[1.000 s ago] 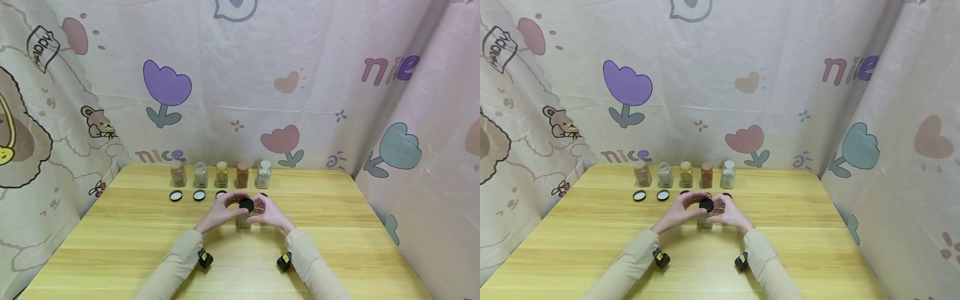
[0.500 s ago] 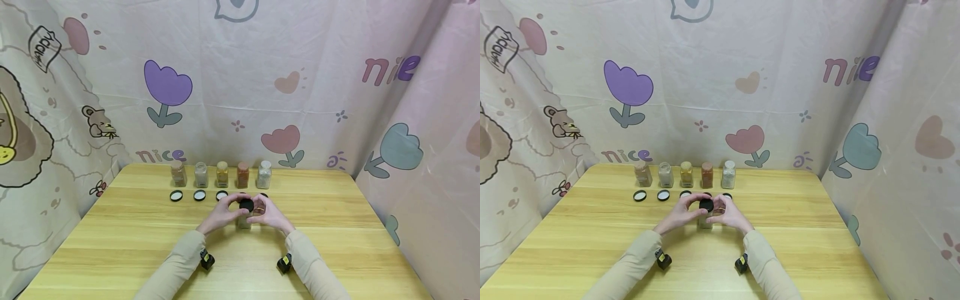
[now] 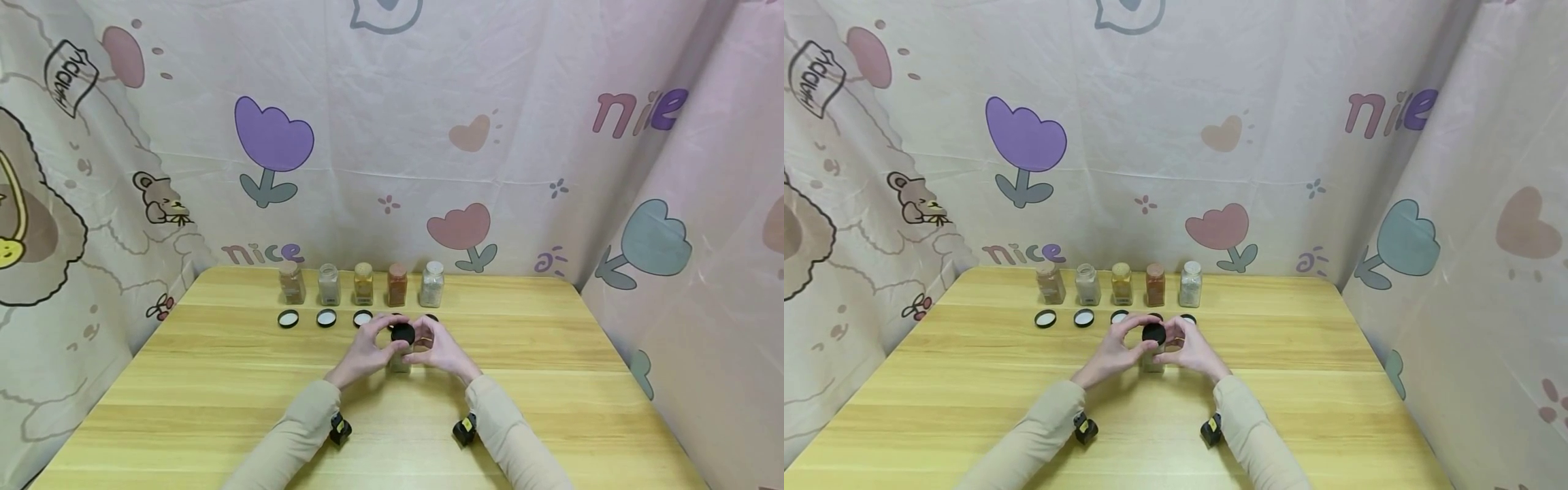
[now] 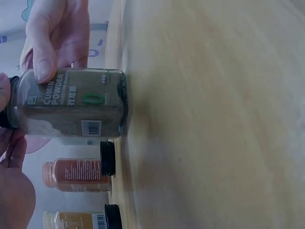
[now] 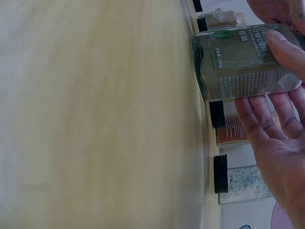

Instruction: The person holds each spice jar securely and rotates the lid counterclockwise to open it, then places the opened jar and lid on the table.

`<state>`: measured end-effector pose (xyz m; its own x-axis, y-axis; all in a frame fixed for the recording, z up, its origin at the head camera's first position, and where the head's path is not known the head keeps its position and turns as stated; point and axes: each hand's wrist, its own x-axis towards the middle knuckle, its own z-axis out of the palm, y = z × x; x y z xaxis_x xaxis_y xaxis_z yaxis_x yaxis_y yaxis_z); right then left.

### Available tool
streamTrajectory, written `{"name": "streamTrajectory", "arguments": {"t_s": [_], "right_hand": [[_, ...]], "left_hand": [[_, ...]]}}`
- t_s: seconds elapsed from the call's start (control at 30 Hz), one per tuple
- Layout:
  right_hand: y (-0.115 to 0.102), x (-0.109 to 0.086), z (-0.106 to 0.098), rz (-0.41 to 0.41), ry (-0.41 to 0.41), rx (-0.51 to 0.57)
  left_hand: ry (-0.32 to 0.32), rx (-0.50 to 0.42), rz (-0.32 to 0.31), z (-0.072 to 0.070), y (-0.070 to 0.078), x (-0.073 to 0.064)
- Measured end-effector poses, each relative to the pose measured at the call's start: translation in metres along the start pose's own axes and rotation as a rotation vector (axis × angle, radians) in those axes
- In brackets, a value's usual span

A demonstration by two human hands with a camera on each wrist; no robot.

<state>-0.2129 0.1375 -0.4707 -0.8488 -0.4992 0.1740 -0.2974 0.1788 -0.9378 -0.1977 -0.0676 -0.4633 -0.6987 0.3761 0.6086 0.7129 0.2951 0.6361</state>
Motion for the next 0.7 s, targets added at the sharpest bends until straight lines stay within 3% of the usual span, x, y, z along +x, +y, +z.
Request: {"name": "streamTrajectory", "arguments": {"t_s": [0.3, 0.47, 0.57, 0.7], "right_hand": [[-0.001, -0.001, 0.001, -0.013, 0.014, -0.026], [-0.002, -0.001, 0.0, 0.005, 0.011, -0.031], [-0.001, 0.0, -0.001, 0.017, -0.004, -0.022], [-0.001, 0.0, -0.002, 0.014, -0.023, -0.007]], "left_hand": [[0.082, 0.036, 0.032, 0.006, 0.003, -0.001], [0.106, 0.01, -0.002, 0.004, 0.0, 0.001], [0.055, -0.006, -0.042, 0.001, -0.002, 0.002], [-0.072, -0.076, -0.101, -0.004, -0.001, 0.003]]}}
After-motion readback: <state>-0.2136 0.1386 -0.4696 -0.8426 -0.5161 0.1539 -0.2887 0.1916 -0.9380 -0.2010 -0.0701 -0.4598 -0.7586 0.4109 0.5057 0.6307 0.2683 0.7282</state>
